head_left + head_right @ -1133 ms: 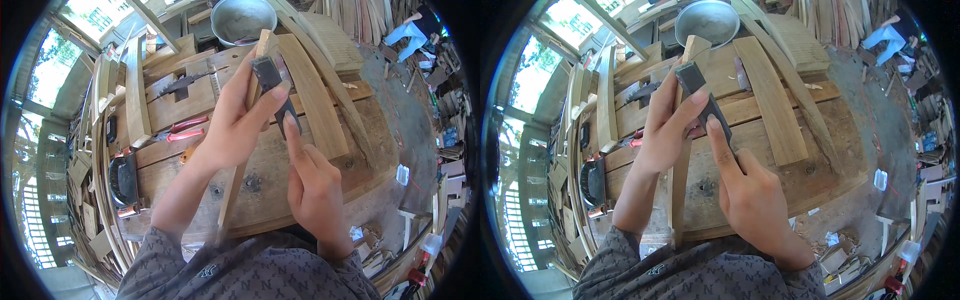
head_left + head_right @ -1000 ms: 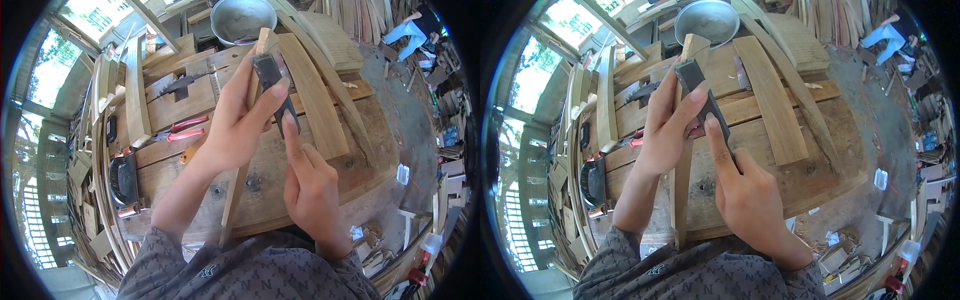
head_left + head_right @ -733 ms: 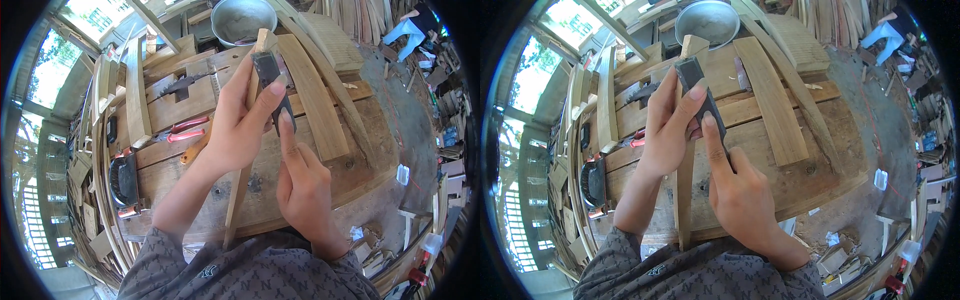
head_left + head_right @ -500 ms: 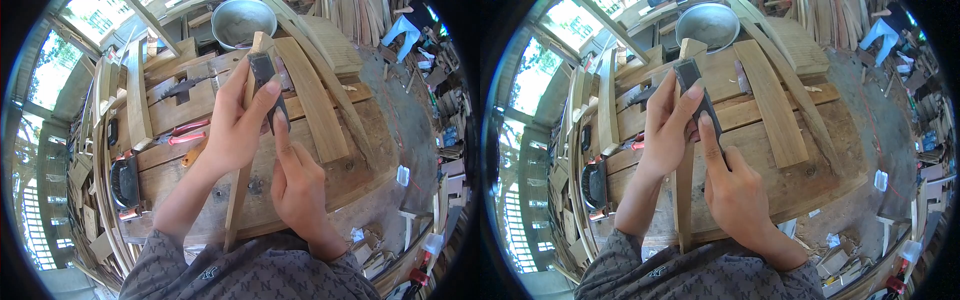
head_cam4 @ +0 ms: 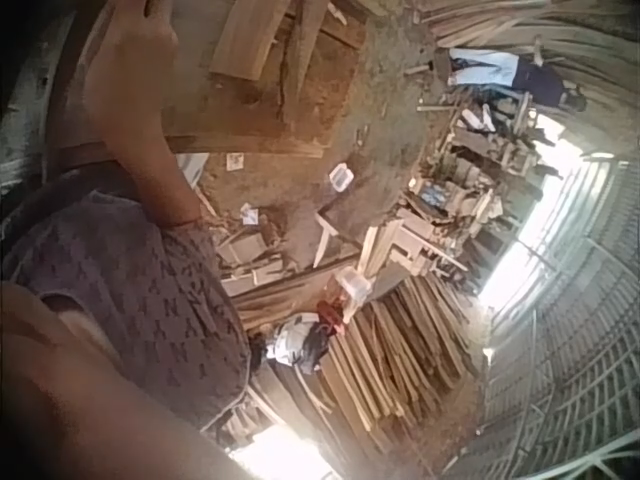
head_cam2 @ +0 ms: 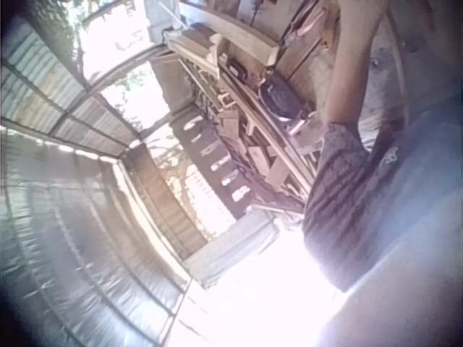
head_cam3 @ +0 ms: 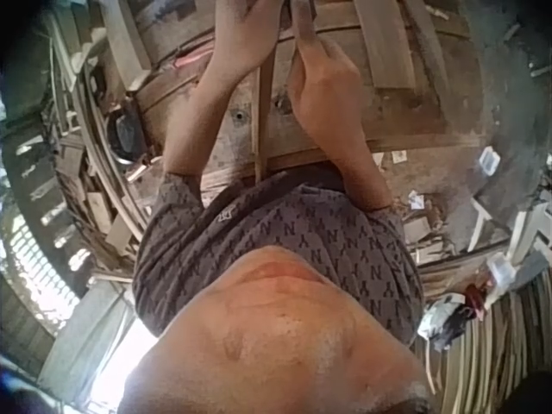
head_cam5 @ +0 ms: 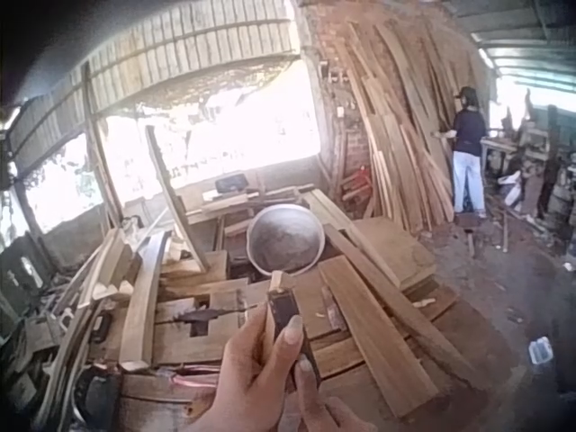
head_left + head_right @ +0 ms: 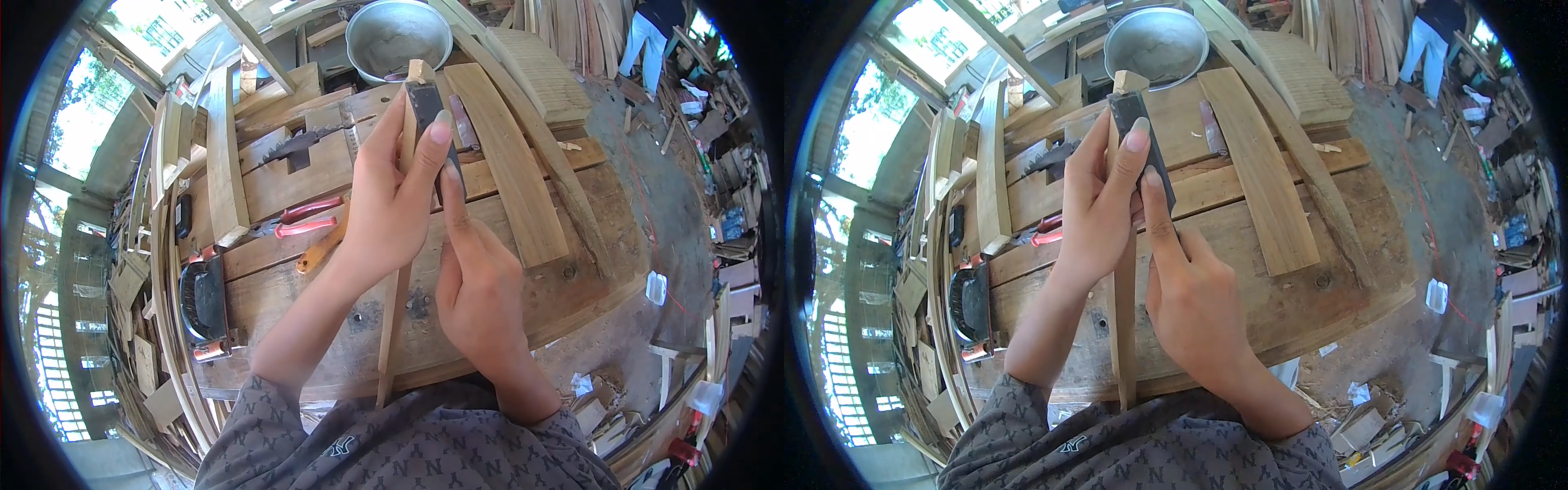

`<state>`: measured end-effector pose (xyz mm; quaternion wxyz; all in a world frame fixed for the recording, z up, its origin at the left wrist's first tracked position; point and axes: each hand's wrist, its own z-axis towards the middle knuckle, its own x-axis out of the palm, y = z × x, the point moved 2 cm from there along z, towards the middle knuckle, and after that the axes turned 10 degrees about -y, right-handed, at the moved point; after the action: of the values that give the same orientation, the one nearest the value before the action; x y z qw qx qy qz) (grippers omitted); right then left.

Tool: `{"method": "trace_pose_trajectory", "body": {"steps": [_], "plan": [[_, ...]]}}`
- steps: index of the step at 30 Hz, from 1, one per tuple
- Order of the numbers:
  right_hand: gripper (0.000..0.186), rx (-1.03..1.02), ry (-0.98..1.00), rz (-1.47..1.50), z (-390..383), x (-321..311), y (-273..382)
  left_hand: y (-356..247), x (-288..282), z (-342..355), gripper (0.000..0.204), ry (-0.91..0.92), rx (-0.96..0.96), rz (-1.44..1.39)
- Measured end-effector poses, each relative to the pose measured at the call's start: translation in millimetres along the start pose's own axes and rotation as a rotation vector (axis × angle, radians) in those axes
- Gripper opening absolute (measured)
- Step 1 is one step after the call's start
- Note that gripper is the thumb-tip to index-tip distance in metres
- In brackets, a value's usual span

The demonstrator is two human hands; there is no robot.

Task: Chiseling a piece of wood at a workbench.

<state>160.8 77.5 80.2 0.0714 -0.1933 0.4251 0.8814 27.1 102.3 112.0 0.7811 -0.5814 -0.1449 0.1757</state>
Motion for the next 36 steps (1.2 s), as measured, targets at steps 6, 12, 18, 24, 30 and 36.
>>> {"method": "trace_pose_trajectory", "body": {"steps": [6,12,18,24,30,36], "plan": [[0.078,-0.005,0.036,0.025,-4.7,-2.0,-8.7,0.7,-3.6,2.8,0.037,0.049,-0.090,-0.015],[0.067,0.071,0.087,-0.009,-3.6,-11.5,2.4,-2.6,-5.5,4.6,0.045,0.071,-0.122,-0.210],[0.068,0.034,0.102,-0.050,-0.4,-24.3,1.0,-5.6,-5.7,4.5,0.050,0.143,-0.165,-0.229],[0.068,0.020,0.117,-0.094,0.9,-31.3,-1.8,-5.4,-6.5,4.5,0.049,0.198,-0.176,-0.242],[0.068,0.009,0.123,-0.108,1.0,-36.1,0.1,-8.2,-7.7,3.2,0.051,0.241,-0.197,-0.275],[0.069,0.003,0.123,-0.134,-1.4,-37.5,0.8,-5.6,-5.8,-0.2,0.050,0.250,-0.150,-0.249]]}}
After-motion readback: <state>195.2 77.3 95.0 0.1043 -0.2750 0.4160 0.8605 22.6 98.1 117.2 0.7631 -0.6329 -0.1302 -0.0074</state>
